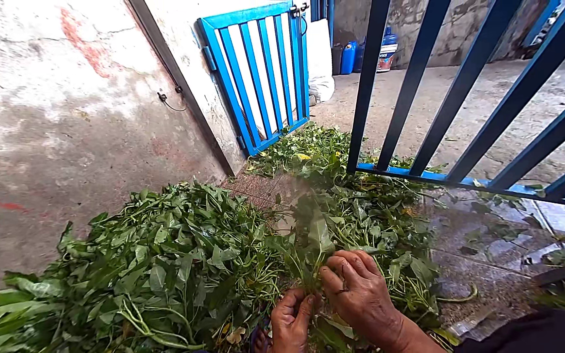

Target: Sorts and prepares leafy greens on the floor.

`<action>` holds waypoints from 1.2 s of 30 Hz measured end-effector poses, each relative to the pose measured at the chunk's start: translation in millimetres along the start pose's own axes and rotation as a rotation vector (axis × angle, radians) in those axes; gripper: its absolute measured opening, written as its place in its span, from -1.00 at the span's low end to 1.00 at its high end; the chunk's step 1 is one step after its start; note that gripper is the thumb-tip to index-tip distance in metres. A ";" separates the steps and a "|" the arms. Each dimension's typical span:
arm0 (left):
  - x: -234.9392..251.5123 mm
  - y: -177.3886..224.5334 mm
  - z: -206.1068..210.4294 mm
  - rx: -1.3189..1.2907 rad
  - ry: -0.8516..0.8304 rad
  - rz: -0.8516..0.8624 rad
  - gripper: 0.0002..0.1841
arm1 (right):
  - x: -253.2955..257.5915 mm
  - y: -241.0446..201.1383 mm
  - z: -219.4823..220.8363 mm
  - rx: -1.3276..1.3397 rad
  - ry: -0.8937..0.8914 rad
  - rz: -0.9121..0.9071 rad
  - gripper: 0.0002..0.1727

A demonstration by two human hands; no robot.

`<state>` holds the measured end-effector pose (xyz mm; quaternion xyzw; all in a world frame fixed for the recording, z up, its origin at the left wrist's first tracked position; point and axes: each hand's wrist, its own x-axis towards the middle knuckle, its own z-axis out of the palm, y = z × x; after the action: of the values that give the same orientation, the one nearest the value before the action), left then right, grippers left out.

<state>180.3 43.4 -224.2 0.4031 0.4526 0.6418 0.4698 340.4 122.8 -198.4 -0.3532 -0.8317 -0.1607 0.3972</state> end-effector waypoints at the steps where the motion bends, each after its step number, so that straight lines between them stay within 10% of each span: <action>1: -0.6 1.0 0.7 0.005 -0.003 -0.004 -0.85 | -1.5 0.2 -0.4 -0.007 -0.010 -0.014 -0.85; 6: -1.0 -0.5 -1.5 0.023 -0.100 -0.045 -0.86 | -3.5 -0.8 0.0 0.069 -0.050 0.015 -0.86; 15: -1.2 -0.6 -7.5 -0.058 -0.091 -0.171 -0.81 | 9.8 -14.9 -13.6 1.275 0.106 1.166 -0.78; 18: 2.3 2.7 -10.4 -0.233 0.065 -0.199 -0.79 | -5.9 5.6 -18.3 1.134 -0.317 1.056 -0.75; 23: 2.6 4.4 -14.8 -0.631 0.089 -0.162 -0.81 | -45.3 -13.4 -16.2 0.982 -0.967 0.727 -0.02; 28: 3.5 -0.8 -18.8 -0.660 -0.050 -0.077 -0.81 | -56.7 -52.5 0.9 1.305 -0.497 0.810 -0.62; 36: 5.3 -3.5 -17.1 -0.614 0.044 -0.062 -0.83 | -48.8 -68.9 -2.5 1.260 -0.086 0.994 -0.67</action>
<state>163.8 45.6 -231.6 0.2142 0.2595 0.7424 0.5794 313.7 50.9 -233.6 -0.3975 -0.5259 0.5484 0.5145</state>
